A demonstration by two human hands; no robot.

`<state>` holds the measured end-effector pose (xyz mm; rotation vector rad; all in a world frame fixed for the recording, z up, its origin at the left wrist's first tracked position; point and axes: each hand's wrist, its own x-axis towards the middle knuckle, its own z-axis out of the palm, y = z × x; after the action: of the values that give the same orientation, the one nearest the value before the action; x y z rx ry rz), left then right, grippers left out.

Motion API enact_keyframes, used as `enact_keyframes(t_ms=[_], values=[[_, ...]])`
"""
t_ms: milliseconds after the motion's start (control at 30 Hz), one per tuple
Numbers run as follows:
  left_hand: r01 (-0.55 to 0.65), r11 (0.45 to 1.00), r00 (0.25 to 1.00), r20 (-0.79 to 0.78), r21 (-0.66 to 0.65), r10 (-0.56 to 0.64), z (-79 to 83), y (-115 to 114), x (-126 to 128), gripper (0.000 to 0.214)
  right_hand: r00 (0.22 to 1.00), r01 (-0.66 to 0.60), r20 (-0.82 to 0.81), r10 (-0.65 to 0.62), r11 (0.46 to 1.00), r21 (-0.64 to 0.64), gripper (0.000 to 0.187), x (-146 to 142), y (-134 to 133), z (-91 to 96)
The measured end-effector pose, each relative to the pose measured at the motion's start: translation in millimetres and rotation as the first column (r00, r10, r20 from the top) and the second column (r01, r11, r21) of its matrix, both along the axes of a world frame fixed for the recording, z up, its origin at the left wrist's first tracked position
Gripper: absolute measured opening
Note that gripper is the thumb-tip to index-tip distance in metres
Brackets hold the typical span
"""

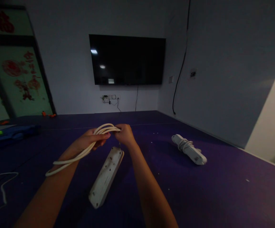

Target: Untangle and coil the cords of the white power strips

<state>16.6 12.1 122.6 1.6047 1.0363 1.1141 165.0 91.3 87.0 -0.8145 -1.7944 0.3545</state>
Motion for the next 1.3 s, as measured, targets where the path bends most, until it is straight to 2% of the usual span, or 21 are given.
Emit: enact_keyframes(t_ms=[100,200,367,567,767,1000,1067,1167,1300], values=[[0.048,0.999,0.997,0.056,-0.023,-0.047,-6.9,4.7,5.0,0.018,0.999,-0.047,-0.029,0.045,0.996,-0.070,0.017,-1.4,2.3,-2.4],[0.109,0.994,0.985,0.133,-0.007,-0.107,-11.5,9.5,6.7,0.017,0.984,-0.156,-0.111,0.138,0.973,-0.172,0.015,-5.7,2.7,-5.1],[0.117,0.989,0.969,0.205,0.095,-0.134,-14.3,17.6,4.2,0.019,0.943,-0.259,-0.265,0.203,0.946,-0.197,0.013,-18.2,-1.0,-4.9],[-0.036,0.982,0.942,0.335,0.186,-0.029,-13.3,23.5,-0.6,0.009,0.917,-0.351,-0.316,0.245,0.872,-0.342,0.008,-25.4,-11.8,4.2],[-0.220,0.953,0.883,0.458,0.206,0.105,-10.8,27.6,-5.4,0.010,0.835,-0.530,-0.362,0.414,0.779,-0.334,0.019,-34.7,-28.1,11.2],[-0.335,0.926,0.845,0.490,0.174,0.213,-12.6,28.1,-4.4,0.016,0.750,-0.628,-0.514,0.417,0.692,-0.355,0.021,-52.6,-32.5,3.4],[-0.353,0.918,0.844,0.485,0.178,0.231,-12.1,29.7,-6.3,0.019,0.743,-0.634,-0.529,0.410,0.687,-0.357,0.024,-54.0,-34.4,4.6],[-0.342,0.913,0.844,0.500,0.221,0.195,-10.0,34.5,-10.6,0.028,0.750,-0.620,-0.524,0.403,0.704,-0.347,0.032,-53.6,-37.5,7.7],[-0.284,0.935,0.862,0.485,0.213,0.151,-7.8,37.0,-13.4,0.032,0.775,-0.585,-0.487,0.403,0.749,-0.311,0.058,-54.4,-37.3,5.9]])
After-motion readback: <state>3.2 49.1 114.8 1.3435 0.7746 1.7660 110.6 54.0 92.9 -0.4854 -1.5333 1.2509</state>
